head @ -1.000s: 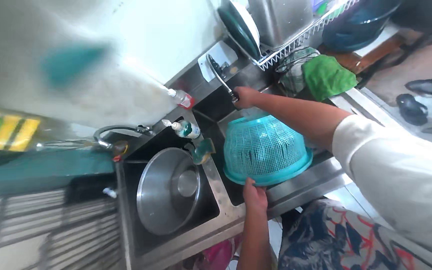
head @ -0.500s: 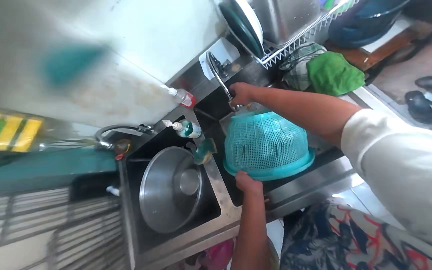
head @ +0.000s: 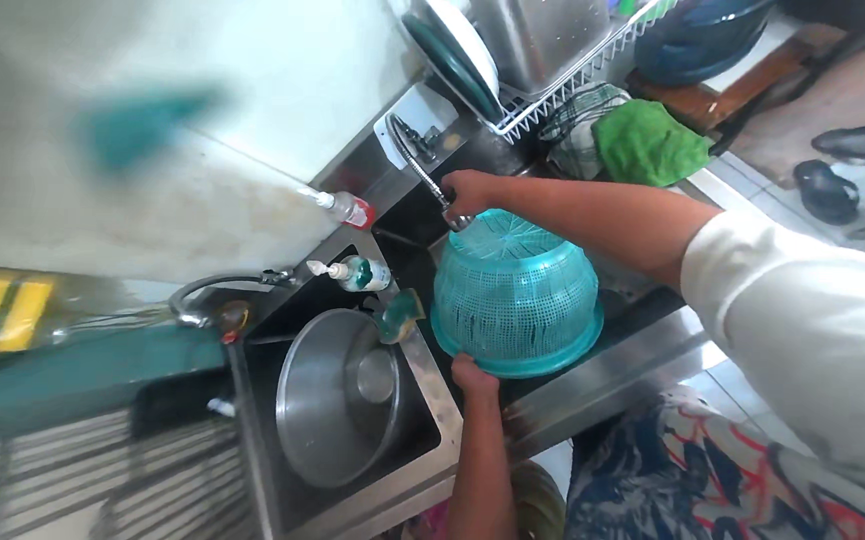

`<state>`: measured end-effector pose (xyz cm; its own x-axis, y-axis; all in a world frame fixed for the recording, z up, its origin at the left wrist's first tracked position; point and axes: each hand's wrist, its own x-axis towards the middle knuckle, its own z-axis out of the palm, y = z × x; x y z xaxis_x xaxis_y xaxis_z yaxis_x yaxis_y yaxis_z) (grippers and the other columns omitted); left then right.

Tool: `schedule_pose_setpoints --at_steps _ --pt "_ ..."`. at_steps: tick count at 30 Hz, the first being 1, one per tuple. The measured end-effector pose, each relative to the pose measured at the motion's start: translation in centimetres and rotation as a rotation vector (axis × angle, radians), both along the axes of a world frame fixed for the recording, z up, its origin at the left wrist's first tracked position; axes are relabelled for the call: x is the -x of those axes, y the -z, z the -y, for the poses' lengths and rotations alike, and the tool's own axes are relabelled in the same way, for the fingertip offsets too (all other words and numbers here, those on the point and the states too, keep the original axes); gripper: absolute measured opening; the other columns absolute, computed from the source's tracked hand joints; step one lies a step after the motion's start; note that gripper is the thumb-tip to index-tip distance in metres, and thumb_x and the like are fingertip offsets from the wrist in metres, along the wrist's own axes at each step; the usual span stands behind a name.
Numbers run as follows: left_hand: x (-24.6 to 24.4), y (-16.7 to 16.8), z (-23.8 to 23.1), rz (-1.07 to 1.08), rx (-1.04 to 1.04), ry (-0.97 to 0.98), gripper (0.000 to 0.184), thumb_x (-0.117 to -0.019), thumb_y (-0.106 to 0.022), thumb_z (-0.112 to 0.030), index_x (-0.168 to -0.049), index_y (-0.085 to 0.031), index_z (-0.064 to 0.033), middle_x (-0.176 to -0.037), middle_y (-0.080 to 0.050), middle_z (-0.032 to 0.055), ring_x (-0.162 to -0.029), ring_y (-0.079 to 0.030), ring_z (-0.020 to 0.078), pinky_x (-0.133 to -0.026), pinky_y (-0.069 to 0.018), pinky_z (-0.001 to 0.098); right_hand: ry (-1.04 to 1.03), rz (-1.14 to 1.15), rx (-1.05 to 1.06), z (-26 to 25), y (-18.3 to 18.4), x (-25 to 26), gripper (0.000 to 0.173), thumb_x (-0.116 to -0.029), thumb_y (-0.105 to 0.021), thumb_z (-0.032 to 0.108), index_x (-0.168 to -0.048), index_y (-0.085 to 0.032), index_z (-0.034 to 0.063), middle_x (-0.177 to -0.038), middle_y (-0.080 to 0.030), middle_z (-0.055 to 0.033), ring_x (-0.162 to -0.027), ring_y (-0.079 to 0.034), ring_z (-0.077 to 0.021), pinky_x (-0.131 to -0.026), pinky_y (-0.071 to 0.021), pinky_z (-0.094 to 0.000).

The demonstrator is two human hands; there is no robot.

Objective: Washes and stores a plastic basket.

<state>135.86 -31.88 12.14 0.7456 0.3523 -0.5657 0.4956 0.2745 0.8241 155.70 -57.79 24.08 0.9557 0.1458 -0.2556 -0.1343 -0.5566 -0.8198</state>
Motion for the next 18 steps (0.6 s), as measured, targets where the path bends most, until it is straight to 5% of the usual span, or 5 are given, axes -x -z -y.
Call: schedule_pose_setpoints --at_steps 7,11,18 --pt "0.0 -0.3 -0.6 0.037 0.054 0.004 0.024 -0.0890 -0.039 -0.008 -0.109 -0.052 -0.0038 -0.097 -0.062 0.0126 -0.084 -0.063 0.0235 -0.069 -0.0555 0.0458 0.068 -0.042 0.171 0.8 3.0 -0.2 0.045 -0.0907 -0.073 0.021 -0.131 -0.060 0.0079 -0.116 -0.069 -0.0207 -0.112 -0.066 -0.0423 -0.090 -0.0511 -0.0691" --pt "-0.2 0.1 -0.7 0.043 0.100 0.018 0.024 -0.0898 -0.037 -0.008 -0.109 -0.050 -0.0049 -0.097 -0.062 0.0118 -0.085 -0.063 0.0224 -0.070 -0.0555 0.0452 0.051 0.060 -0.015 -0.3 2.0 0.7 0.045 -0.0943 -0.074 0.023 -0.132 -0.060 0.0025 -0.115 -0.069 -0.0208 -0.108 -0.068 -0.0379 -0.094 -0.0525 -0.0617" --pt "-1.0 1.3 -0.6 0.061 0.151 0.060 0.019 -0.0891 -0.036 -0.009 -0.102 -0.050 -0.0081 -0.088 -0.063 0.0077 -0.078 -0.065 0.0187 -0.065 -0.0568 0.0407 0.069 0.034 -0.027 -0.8 2.4 0.8 0.052 -0.0951 -0.072 0.024 -0.140 -0.054 0.0057 -0.119 -0.069 -0.0208 -0.111 -0.067 -0.0394 -0.095 -0.0522 -0.0637"
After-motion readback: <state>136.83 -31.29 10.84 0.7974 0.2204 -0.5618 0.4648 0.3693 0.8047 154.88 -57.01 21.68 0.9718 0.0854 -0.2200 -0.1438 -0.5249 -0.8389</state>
